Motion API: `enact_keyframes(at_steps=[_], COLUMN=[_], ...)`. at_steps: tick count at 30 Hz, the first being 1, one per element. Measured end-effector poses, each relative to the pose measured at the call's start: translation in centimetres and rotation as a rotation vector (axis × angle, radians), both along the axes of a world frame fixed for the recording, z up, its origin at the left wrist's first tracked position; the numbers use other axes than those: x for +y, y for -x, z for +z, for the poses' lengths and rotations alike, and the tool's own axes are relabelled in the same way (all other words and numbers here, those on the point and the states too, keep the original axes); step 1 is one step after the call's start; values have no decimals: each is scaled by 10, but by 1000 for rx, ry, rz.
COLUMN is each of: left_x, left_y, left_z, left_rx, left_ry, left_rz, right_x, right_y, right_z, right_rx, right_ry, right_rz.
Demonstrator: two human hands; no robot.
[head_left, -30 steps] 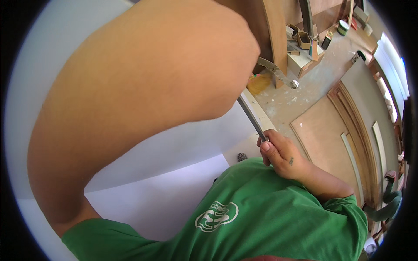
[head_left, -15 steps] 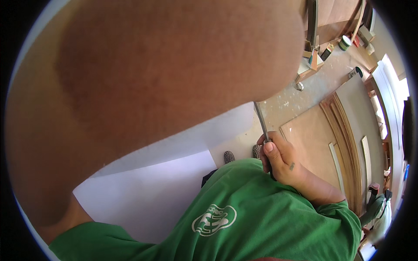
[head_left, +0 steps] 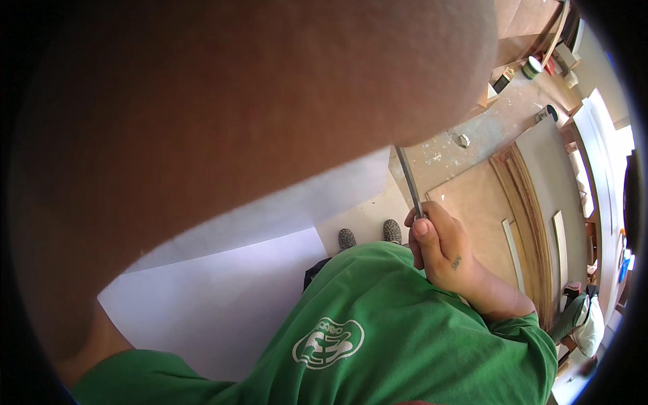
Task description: The person uses a ruler to mark a wooden panel, then uses a knife to trim and peel a thin strip from the edge of the wood.
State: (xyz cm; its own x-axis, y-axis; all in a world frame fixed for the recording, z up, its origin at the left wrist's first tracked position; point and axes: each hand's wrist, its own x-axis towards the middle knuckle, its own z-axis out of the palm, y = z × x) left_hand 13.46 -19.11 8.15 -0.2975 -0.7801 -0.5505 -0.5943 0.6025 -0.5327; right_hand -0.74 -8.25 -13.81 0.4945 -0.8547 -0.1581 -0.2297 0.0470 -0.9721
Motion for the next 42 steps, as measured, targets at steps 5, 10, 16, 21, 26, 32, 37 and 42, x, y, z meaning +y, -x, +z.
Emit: enact_keyframes(at_steps=[5,10,16,21,26,32,37,42], left_x=[-2,-5,-2,2,8,6,4,5], left_y=[7,9,3,1,4,11,17,20], left_z=[-2,-3,0,7,10,12,15,19], left_rx=[26,35,48,28,10,-1,11,14], left_ry=[4,3,3,-5,-26,-44,-62,-88], left_rz=[-3,-5,6,4,14,9,46,96], right_x=[-2,-8,-18,-39,-49,-53,-29,-5], right_y=[0,-2,-12,-26,-43,-43,-13,2], right_z=[-3,-5,-5,1,-3,-1,0,9], right_rx=[25,39,70,45,38,-19,-53,5], right_ry=[26,41,104,109,150,109,51,61], right_rz=[-1,-2,-35,-52,-100,-87,-51,1])
